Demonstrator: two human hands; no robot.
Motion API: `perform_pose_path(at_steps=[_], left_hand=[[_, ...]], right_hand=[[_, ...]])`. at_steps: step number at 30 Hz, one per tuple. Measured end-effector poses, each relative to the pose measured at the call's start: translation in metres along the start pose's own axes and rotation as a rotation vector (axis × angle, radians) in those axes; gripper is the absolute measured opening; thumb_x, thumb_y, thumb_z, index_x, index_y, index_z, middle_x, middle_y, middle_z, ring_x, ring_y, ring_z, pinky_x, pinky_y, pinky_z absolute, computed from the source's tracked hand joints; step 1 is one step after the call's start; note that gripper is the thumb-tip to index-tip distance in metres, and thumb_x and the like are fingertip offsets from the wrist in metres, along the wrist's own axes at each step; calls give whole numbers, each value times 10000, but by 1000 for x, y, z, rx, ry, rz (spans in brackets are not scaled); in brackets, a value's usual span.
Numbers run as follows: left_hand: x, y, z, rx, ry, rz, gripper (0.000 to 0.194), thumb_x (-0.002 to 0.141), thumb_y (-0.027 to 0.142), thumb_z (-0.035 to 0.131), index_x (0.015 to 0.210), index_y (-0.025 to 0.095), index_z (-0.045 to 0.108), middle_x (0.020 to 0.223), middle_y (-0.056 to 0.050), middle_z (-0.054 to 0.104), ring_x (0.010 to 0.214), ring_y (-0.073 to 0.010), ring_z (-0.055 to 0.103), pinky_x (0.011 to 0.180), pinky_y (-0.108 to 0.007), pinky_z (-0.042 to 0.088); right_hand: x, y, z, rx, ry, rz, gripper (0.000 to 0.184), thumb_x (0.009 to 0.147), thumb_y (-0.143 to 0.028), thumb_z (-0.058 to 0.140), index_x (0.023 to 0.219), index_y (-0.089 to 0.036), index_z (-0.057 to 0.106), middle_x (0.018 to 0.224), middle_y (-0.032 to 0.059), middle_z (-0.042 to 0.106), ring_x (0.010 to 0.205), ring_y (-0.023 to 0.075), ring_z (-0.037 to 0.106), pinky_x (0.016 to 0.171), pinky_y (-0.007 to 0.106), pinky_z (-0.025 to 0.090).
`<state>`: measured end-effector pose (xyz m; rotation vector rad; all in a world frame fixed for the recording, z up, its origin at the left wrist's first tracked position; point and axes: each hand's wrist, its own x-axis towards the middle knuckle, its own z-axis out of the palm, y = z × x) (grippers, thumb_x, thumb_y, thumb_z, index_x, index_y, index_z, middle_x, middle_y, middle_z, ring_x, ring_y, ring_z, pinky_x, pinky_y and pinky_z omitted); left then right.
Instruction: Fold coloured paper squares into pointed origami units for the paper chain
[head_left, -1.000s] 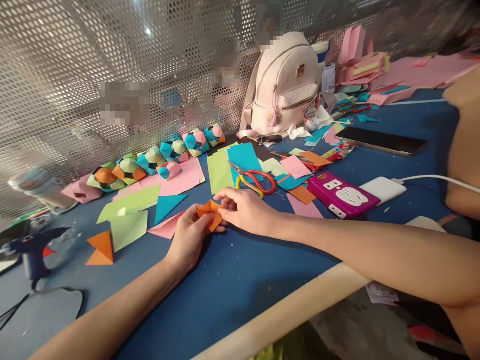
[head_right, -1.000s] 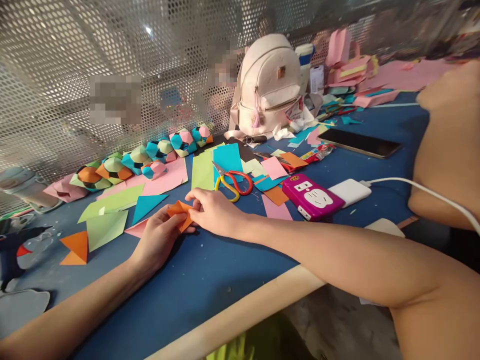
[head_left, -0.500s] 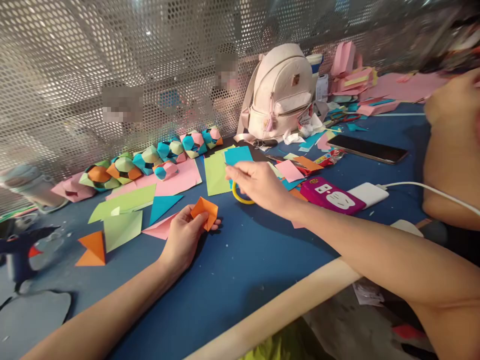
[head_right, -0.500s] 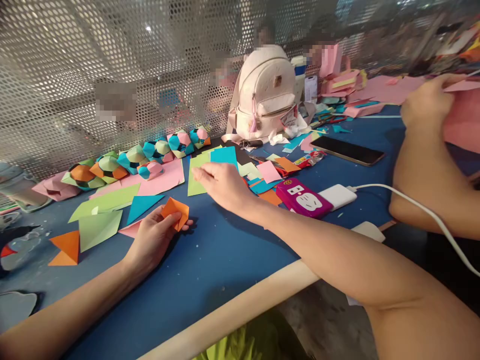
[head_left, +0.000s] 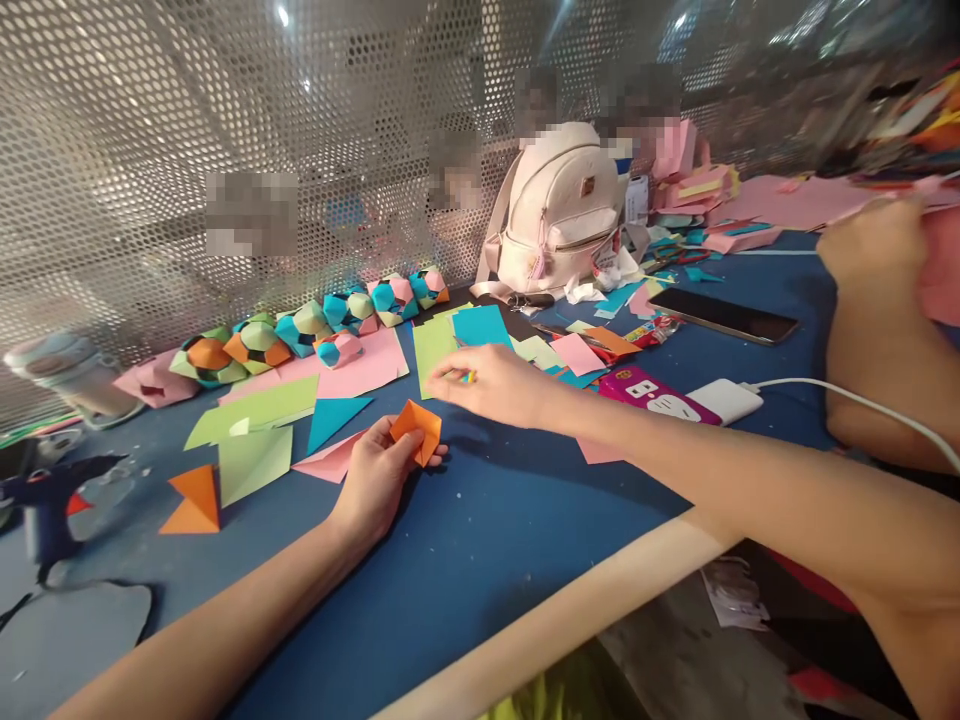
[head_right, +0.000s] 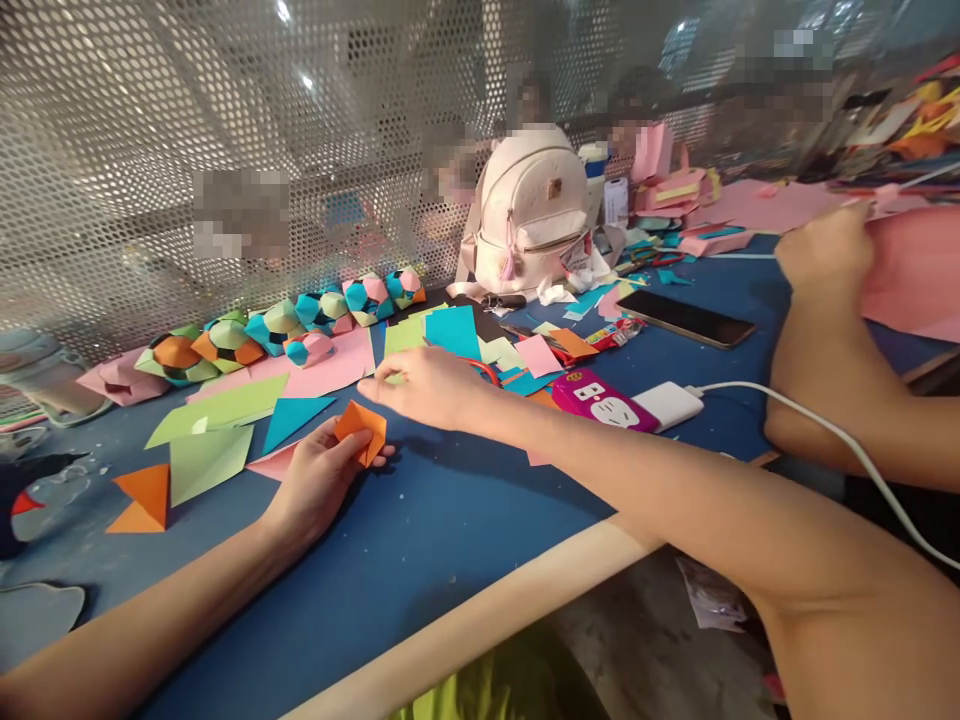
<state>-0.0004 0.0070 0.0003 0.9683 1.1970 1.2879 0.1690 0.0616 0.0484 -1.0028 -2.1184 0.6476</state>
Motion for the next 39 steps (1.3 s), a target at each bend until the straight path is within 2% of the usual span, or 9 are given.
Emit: perform_pose_path(at_steps=[3,6,9,12,15,21,29,39], left_hand=[[0,0,0,5,-23,13,272,666,256,740,836,133,567,722,0,665,631,-152,681,582,-247,536],[-4,1,0,48,-74,-7,263,692,273,729,846,133,568,702,-7,671,621,-152,677,568,-237,527],[-8,3,1,58,-142,-46,257,729,293,713,868,132,569,688,-22,681,600,-150,669,579,-245,531],[-10,4,3,42,-197,-61,241,769,317,691,877,133,580,701,-31,687,609,-156,671,602,-266,544],[-10,3,5,35,-223,-69,212,789,322,676,846,130,608,687,-35,685,608,-155,664,619,-276,548],[-9,1,6,-15,-232,-106,167,793,309,660,806,145,637,706,-36,687,653,-175,664,629,-295,545],[-8,-1,0,-100,-205,-101,195,830,272,548,786,154,697,787,-56,696,716,-179,653,659,-283,522],[-7,-4,-2,-180,-219,-108,237,864,257,520,918,123,709,864,-70,695,755,-168,637,679,-268,514]], right_hand=[[0,0,16,4,-42,10,162,792,-288,671,887,-157,664,886,49,697,800,162,631,701,262,458],[-4,7,31,65,9,-64,29,787,-175,635,803,-155,622,787,20,664,714,125,592,665,238,449],[-10,18,38,78,96,-214,83,794,-101,588,741,-162,568,724,3,613,665,112,560,627,224,441],[-16,27,39,30,185,-427,99,841,-96,539,778,-171,554,747,14,591,679,120,557,649,235,456],[-22,31,37,20,190,-558,125,872,-82,494,808,-173,552,802,42,602,740,138,579,696,252,480],[-26,34,37,88,130,-600,152,871,-46,472,851,-176,549,858,59,639,801,146,614,745,260,507],[-27,32,36,45,153,-678,188,841,-16,441,862,-171,545,848,73,640,832,160,613,752,279,525],[-27,33,31,-127,178,-766,163,857,-32,453,853,-144,571,861,104,644,822,178,603,753,307,540]])
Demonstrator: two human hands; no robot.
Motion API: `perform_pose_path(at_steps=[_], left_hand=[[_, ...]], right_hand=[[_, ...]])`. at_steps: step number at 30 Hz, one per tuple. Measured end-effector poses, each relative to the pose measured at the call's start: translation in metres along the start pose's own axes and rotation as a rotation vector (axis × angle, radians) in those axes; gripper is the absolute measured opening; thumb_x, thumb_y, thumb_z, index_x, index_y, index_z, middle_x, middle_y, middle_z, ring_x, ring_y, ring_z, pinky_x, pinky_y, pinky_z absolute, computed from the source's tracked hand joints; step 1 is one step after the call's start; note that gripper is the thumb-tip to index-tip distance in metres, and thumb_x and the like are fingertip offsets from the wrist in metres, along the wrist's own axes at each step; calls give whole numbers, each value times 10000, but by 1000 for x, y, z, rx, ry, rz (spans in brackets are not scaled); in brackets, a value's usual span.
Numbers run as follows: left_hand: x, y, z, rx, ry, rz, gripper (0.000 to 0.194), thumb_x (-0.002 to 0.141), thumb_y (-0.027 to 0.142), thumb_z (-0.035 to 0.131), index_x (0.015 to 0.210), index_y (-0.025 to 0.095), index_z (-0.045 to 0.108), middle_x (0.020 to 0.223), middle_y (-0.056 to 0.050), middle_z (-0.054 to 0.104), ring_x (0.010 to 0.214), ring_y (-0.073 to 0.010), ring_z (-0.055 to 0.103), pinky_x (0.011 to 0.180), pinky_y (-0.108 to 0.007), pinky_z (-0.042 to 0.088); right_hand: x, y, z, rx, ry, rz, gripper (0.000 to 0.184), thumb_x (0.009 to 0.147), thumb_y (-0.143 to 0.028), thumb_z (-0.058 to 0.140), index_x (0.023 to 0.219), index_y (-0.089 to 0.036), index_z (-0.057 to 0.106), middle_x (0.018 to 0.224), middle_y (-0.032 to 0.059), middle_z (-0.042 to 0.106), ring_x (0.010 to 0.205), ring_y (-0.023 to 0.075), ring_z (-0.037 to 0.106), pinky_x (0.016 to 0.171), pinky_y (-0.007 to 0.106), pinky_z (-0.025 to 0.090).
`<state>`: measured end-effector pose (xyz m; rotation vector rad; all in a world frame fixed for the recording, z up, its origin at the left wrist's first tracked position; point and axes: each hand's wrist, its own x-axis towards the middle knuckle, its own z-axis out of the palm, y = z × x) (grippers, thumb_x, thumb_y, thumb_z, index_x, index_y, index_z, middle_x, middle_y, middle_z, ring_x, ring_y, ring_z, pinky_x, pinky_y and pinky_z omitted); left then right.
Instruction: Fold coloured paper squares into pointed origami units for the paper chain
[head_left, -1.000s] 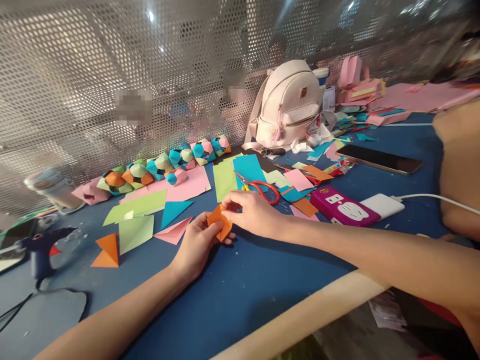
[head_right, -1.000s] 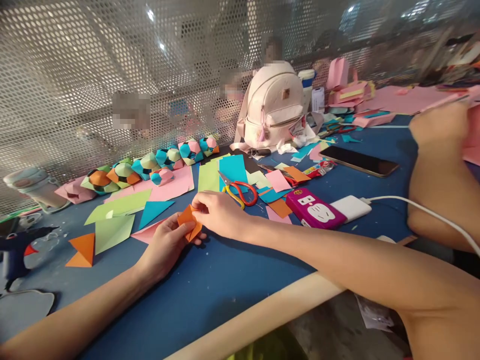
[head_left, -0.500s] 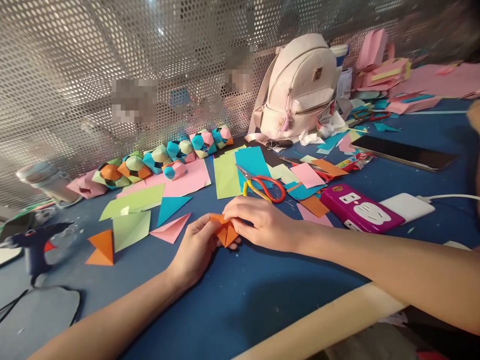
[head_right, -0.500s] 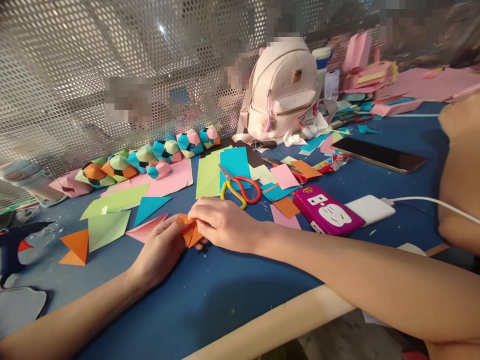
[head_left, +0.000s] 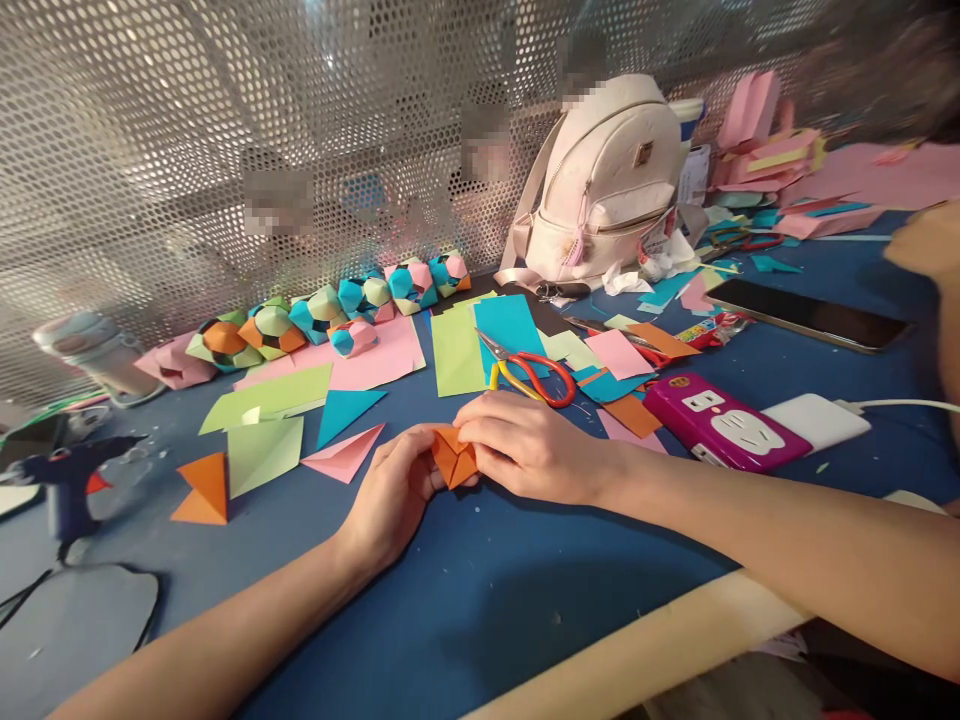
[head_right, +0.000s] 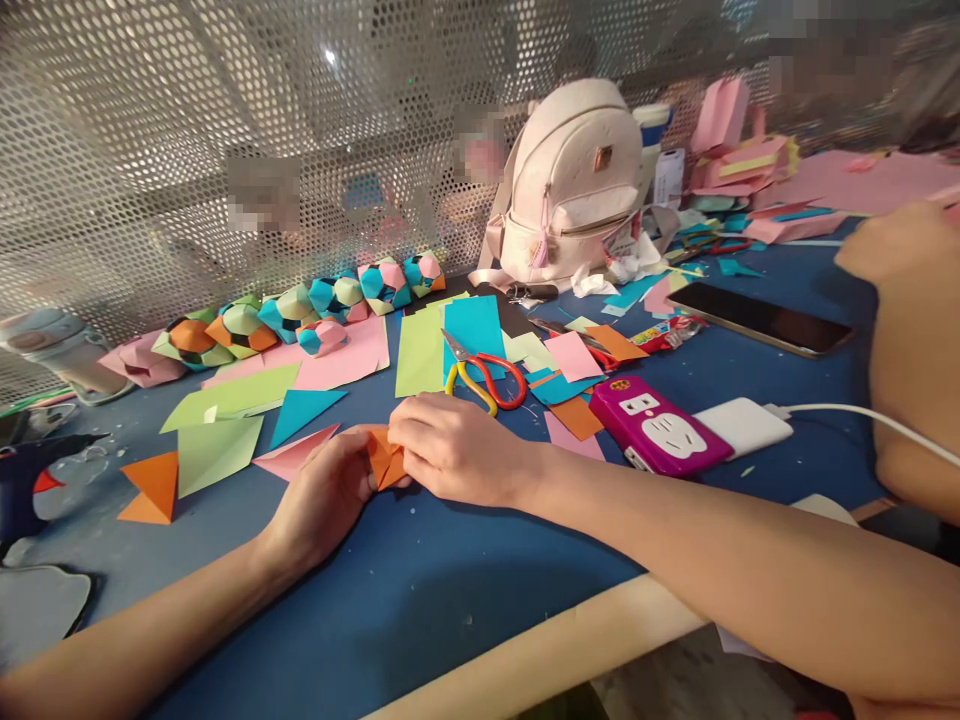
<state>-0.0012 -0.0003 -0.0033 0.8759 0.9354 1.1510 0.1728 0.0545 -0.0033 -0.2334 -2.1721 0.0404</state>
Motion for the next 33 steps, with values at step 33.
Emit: perform_pose_path(at_steps=[33], left_hand=[[-6,3,4,526,206,212,276,797,426,661,876,163,689,789,-17,668,734,-146,604,673,-240,489]], right_hand=[[1,-3,5,171,-16,459,126,836,-106,611,718,-150,598,685,6,598,638,112,551,605,222,432]])
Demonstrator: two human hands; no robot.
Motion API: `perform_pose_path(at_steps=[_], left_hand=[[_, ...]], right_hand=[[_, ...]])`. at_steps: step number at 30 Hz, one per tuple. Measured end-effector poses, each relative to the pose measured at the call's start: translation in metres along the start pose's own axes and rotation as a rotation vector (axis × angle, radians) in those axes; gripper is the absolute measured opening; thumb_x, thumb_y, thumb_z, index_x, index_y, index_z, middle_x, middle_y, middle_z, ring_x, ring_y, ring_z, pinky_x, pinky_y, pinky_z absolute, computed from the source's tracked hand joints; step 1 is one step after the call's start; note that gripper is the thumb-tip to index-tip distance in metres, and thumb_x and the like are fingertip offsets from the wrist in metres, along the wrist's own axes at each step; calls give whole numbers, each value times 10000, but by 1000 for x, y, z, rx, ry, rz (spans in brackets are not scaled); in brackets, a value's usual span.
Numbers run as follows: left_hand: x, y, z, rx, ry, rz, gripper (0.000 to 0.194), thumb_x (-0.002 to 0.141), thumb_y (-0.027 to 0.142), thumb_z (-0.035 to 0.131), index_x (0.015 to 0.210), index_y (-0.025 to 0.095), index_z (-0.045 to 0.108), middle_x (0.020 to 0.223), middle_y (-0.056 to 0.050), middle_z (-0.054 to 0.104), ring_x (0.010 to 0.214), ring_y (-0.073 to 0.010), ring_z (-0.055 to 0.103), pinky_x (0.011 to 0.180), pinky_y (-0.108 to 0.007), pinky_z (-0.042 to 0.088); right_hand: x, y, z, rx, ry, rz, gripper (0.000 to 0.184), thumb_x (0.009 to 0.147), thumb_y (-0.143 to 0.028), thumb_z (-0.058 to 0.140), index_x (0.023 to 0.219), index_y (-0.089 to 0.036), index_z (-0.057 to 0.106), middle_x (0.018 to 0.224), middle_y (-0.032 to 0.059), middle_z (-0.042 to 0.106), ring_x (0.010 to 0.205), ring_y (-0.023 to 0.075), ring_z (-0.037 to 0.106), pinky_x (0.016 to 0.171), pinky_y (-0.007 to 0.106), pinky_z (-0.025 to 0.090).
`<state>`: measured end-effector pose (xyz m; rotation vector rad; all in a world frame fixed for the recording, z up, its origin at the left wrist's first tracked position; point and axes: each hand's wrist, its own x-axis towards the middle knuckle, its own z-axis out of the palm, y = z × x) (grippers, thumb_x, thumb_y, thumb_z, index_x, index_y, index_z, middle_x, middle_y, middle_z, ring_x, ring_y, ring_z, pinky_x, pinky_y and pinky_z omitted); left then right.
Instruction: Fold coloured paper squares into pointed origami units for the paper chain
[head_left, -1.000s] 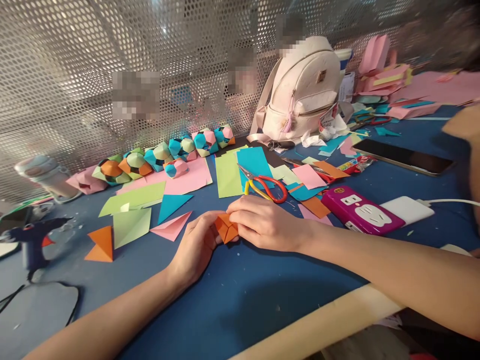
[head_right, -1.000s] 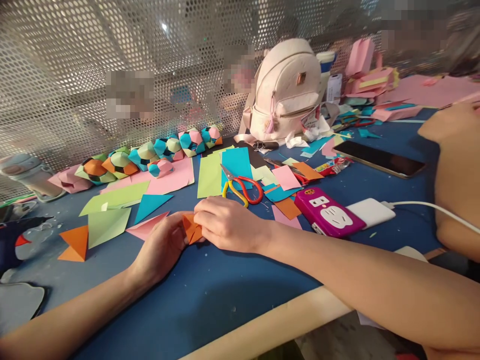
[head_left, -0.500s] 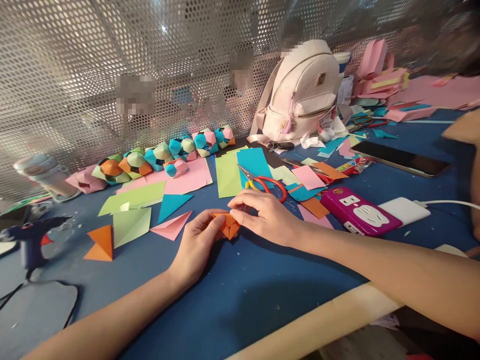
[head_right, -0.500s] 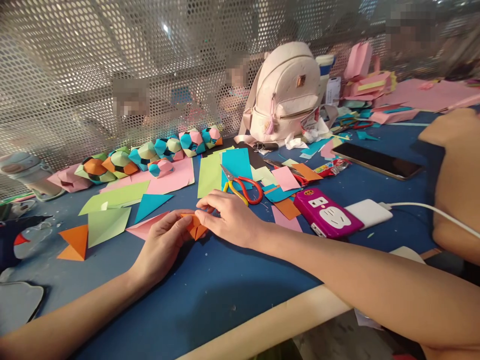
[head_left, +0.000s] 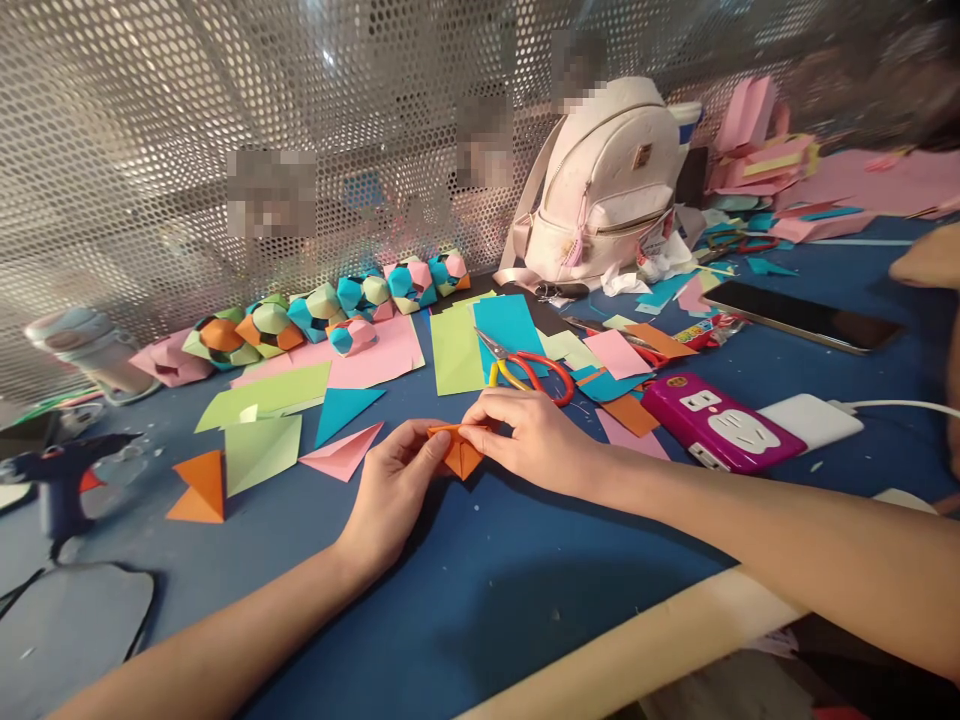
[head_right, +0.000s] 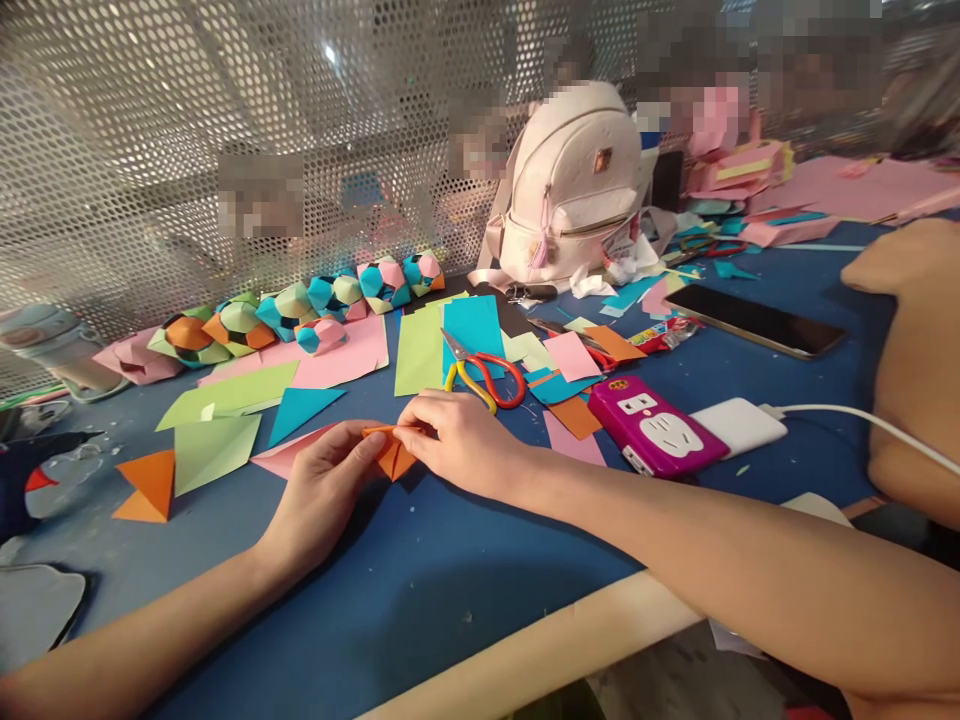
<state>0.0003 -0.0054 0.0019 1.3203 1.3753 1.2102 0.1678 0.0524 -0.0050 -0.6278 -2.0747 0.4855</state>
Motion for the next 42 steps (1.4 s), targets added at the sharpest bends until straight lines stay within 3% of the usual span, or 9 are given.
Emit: perform_pose_path(at_steps=[13,25,33,38,40,42], left_hand=[[0,-6,-1,-155,-34,-36,262,808,398,658,920,167,713,929,-45,710,802,-159,630,738,-259,524],[-1,0,-1,7,29,14,241,762,380,695,859,164,736,796,-41,722,679,-156,655,685,-262,542],[-2,3,0,112,8,75,201,752,357,703,810,167,733,805,-46,730,719,-171,647,689,-265,514],[-1,1,-2,133,80,116,180,759,347,691,795,177,736,845,-44,730,784,-179,639,738,-270,501],[0,1,-2,115,82,104,183,758,352,692,793,176,729,850,-46,730,785,-178,639,735,-269,501],[0,1,-1,96,65,83,187,759,358,692,790,175,718,842,-44,728,775,-173,637,724,-265,500]], right_hand=[[0,3,-1,-29,11,-62,147,860,-97,586,729,-159,608,726,21,637,683,123,603,648,229,462],[-1,8,-3,-174,-50,-206,212,924,-132,503,739,-147,605,727,41,634,700,139,585,657,249,456],[-1,7,-4,-146,-74,-257,163,906,-110,537,771,-149,621,741,43,630,718,141,590,659,245,463],[-2,5,-2,-104,0,-143,58,863,-191,619,903,-150,627,872,72,667,791,163,631,721,278,514],[-1,5,-2,-110,15,-89,15,853,-163,616,858,-153,626,828,57,663,740,150,625,683,263,508],[-1,6,-2,-122,3,-83,98,858,-103,581,782,-152,621,760,38,653,694,136,610,653,247,487]])
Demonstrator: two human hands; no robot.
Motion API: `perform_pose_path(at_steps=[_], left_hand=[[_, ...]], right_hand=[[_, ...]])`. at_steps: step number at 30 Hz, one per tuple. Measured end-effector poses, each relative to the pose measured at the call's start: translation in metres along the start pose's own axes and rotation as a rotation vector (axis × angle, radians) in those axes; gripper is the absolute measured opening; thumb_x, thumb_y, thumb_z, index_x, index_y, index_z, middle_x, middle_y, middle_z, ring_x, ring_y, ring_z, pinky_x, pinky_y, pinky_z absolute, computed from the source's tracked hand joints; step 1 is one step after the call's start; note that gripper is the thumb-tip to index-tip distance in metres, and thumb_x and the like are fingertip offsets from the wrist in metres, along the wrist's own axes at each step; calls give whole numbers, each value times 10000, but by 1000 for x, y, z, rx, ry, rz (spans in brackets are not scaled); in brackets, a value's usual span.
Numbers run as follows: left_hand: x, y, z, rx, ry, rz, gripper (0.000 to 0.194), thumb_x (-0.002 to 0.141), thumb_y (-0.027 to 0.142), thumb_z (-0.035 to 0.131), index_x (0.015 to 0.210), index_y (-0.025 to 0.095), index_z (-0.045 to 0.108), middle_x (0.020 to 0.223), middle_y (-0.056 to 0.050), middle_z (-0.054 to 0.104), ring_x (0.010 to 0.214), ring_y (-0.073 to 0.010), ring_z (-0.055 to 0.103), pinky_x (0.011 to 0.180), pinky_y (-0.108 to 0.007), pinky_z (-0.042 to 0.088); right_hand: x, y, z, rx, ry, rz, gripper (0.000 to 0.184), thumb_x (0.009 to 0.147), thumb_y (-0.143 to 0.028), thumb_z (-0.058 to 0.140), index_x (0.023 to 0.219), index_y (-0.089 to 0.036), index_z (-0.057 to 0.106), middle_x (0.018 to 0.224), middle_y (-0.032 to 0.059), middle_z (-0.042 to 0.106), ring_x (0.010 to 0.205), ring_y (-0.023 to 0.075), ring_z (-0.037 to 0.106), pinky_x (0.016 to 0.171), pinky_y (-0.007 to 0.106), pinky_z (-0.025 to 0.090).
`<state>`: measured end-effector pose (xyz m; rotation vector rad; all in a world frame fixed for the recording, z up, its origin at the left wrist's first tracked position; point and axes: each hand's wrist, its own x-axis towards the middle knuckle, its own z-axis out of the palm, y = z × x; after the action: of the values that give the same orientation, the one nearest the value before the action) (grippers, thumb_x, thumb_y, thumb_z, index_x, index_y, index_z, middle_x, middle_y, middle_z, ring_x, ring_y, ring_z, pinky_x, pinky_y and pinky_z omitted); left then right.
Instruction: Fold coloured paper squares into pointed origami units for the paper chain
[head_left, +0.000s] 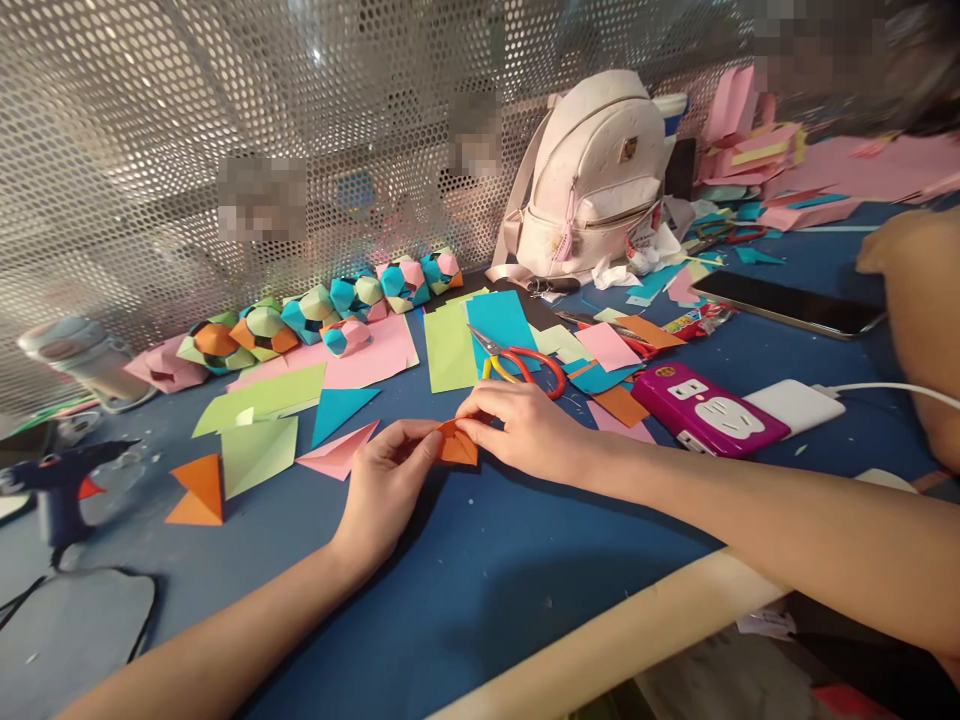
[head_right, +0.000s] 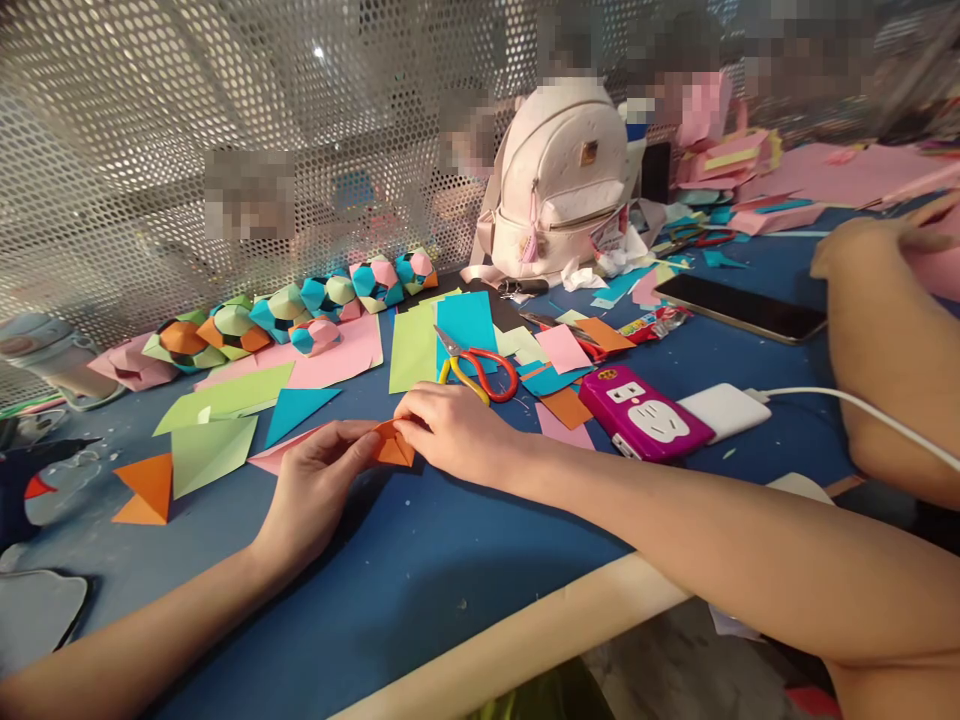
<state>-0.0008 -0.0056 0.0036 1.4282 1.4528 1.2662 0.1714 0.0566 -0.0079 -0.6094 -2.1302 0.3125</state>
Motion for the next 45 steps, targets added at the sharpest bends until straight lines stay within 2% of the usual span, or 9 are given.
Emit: perform_pose_path(at_steps=[5,7,10,13,15,22,28,34,45], left_hand=[[-1,0,1,42,-44,-13,196,769,359,687,836,178,719,829,-31,718,768,-165,623,709,-254,484],[0,0,0,58,-34,-10,199,768,359,684,819,171,725,821,-34,714,770,-166,615,708,-253,475],[2,-3,0,8,18,-46,231,750,386,701,799,160,710,799,-32,703,747,-159,603,691,-252,466],[3,-6,0,-73,13,-88,266,746,419,708,800,160,680,780,-16,690,714,-138,592,665,-238,454],[4,-8,0,-118,-6,-101,279,741,430,713,791,162,658,744,-1,675,678,-123,579,637,-226,443],[2,-8,2,-111,-66,-51,394,816,489,604,1012,165,714,947,-62,714,873,-201,622,782,-294,474],[1,-4,2,-17,-80,-35,387,838,485,584,1004,168,730,784,-31,667,822,-189,597,712,-263,467],[1,-4,1,57,-35,2,391,840,502,576,955,164,735,610,2,559,709,-159,552,632,-237,435],[0,-4,1,77,2,12,350,806,483,620,856,151,719,777,-32,682,681,-132,542,615,-227,428]], right_hand=[[-1,1,-1,-17,-86,-73,175,893,-99,534,754,-147,629,741,37,654,705,138,603,661,254,464],[0,-2,-1,22,-66,-46,117,886,-127,558,807,-145,642,791,48,664,734,140,611,686,257,476],[1,-7,-2,90,-37,121,114,845,-229,633,903,-132,645,891,74,670,711,134,605,678,262,487],[4,-11,-3,146,-105,298,115,849,-236,611,800,-137,641,776,43,664,651,120,579,608,241,450],[6,-12,-2,180,-136,344,157,863,-186,572,724,-141,630,693,22,648,628,112,566,582,228,418],[5,-11,-1,166,-85,292,148,838,-92,569,723,-143,647,725,29,665,652,113,577,614,223,423],[4,-12,0,191,-60,282,149,857,-103,564,758,-147,667,770,38,688,710,127,610,666,230,454],[4,-13,2,238,-25,305,162,823,-94,599,671,-142,626,679,11,653,623,98,563,588,209,420],[3,-13,4,256,-2,292,236,800,-100,586,578,-155,533,592,-24,554,573,77,484,555,198,375]])
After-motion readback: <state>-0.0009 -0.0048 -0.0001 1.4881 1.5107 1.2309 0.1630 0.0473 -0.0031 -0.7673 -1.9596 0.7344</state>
